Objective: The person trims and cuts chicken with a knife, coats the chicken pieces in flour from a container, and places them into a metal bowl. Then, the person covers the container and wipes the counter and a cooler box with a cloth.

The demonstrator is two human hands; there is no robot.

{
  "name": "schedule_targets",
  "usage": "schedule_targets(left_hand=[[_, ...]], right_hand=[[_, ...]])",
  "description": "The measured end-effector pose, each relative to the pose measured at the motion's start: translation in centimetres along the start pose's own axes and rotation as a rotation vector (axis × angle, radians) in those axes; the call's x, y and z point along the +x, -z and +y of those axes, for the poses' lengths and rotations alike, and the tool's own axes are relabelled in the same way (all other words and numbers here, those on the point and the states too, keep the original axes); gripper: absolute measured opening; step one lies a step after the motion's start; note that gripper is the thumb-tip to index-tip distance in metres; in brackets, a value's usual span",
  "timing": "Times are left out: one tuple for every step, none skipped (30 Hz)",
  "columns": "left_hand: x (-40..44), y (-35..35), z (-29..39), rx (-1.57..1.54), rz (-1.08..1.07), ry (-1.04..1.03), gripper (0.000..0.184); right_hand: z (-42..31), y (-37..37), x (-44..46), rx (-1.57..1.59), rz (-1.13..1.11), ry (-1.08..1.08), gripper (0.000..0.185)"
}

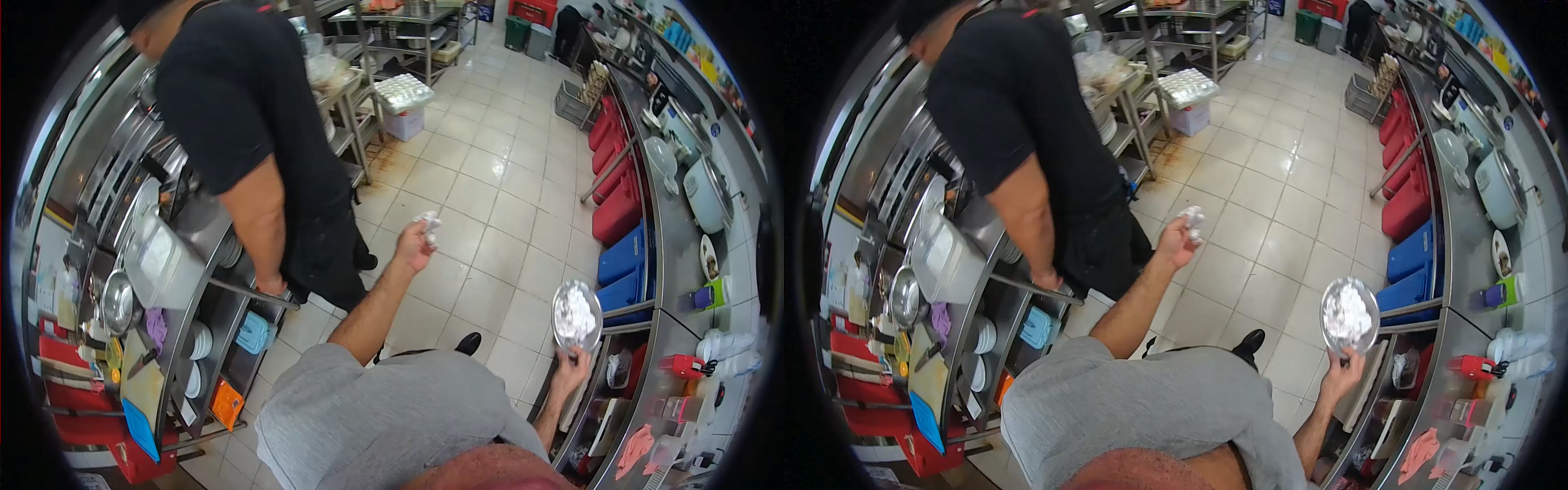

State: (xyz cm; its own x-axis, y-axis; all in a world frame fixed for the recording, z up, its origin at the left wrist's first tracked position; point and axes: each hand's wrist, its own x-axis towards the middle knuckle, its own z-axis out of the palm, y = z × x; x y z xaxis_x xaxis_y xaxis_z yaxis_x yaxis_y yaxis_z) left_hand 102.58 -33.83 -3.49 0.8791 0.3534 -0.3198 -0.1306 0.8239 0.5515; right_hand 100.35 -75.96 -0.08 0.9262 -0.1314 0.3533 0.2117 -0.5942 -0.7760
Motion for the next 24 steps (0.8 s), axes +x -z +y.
schedule_targets(left_hand=[[1.3,0.5,-0.7,-0.015,0.0,-0.017,0.018],[3.1,0.2,-0.5,-0.025,-0.02,-0.048,0.019],[3.1,-2.0,-0.1,-0.042,0.091,-0.065,0.02],[4.1,-2.7,0.0,-0.067,0.121,-0.074,0.019],[5.6,-2.8,-0.1,-0.09,0.07,-0.091,0.018],[6.9,-3.6,0.0,-0.104,0.06,-0.116,0.018],[8.2,-4.6,-0.1,-0.122,0.058,-0.139,0.018],[9.6,-5.4,-0.3,-0.124,0.058,-0.137,0.018],[10.9,-6.5,-0.4,-0.12,0.094,-0.155,0.019],[12.7,-7.4,-0.1,-0.113,0.127,-0.179,0.02],[14.5,-8.0,0.2,-0.108,0.126,-0.186,0.02],[16.2,-8.5,0.3,-0.116,0.121,-0.211,0.021],[18.0,-8.9,0.6,-0.124,0.114,-0.237,0.021],[19.9,-9.2,0.9,-0.119,0.122,-0.252,0.022],[21.7,-9.2,1.4,-0.119,0.118,-0.257,0.022],[23.9,-9.4,1.8,-0.129,0.143,-0.267,0.022],[26.3,-9.8,2.4,-0.139,0.168,-0.274,0.021],[28.8,-10.0,2.9,-0.137,0.18,-0.275,0.021],[31.6,-10.5,3.4,-0.142,0.176,-0.273,0.021],[34.7,-11.2,4.2,-0.157,0.166,-0.26,0.021],[37.0,-12.1,4.8,-0.171,0.166,-0.239,0.021],[39.3,-12.8,5.4,-0.179,0.171,-0.226,0.021],[42.4,-14.0,6.1,-0.181,0.1,-0.227,0.022],[45.3,-15.4,7.1,-0.18,0.029,-0.232,0.022]], right_hand=[[0.5,-0.2,2.5,0.002,-0.019,0.034,0.022],[1.4,-1.1,5.4,0.034,-0.006,0.146,0.023],[1.6,-1.9,8.2,0.044,0.019,0.143,0.023],[1.6,-2.2,10.6,0.057,-0.042,0.124,0.024],[1.5,-2.8,13.3,0.072,-0.102,0.111,0.025],[1.3,-3.8,16.2,0.078,-0.087,0.116,0.025],[1.2,-4.8,18.8,0.097,-0.118,0.143,0.024],[1.0,-5.8,21.0,0.111,-0.156,0.167,0.024],[0.8,-7.0,23.1,0.129,-0.195,0.189,0.024],[0.0,-8.3,25.3,0.161,-0.209,0.185,0.023],[0.1,-10.0,27.3,0.169,-0.208,0.185,0.023],[0.5,-11.8,29.2,0.193,-0.22,0.202,0.023],[0.9,-13.7,31.1,0.216,-0.232,0.219,0.022],[1.6,-15.7,32.9,0.21,-0.233,0.224,0.022],[1.8,-17.5,34.4,0.214,-0.23,0.229,0.022],[2.2,-19.3,36.1,0.213,-0.244,0.209,0.023],[2.6,-21.1,37.8,0.21,-0.259,0.187,0.023],[3.0,-22.7,39.4,0.208,-0.241,0.193,0.024],[3.6,-24.2,41.1,0.204,-0.238,0.197,0.024],[4.1,-25.6,42.9,0.207,-0.238,0.162,0.023],[4.0,-26.7,44.6,0.204,-0.244,0.119,0.023],[3.4,-27.5,46.1,0.17,-0.234,0.111,0.022],[3.5,-28.5,48.0,0.163,-0.234,0.109,0.022],[4.2,-29.4,49.7,0.15,-0.212,0.094,0.022]])
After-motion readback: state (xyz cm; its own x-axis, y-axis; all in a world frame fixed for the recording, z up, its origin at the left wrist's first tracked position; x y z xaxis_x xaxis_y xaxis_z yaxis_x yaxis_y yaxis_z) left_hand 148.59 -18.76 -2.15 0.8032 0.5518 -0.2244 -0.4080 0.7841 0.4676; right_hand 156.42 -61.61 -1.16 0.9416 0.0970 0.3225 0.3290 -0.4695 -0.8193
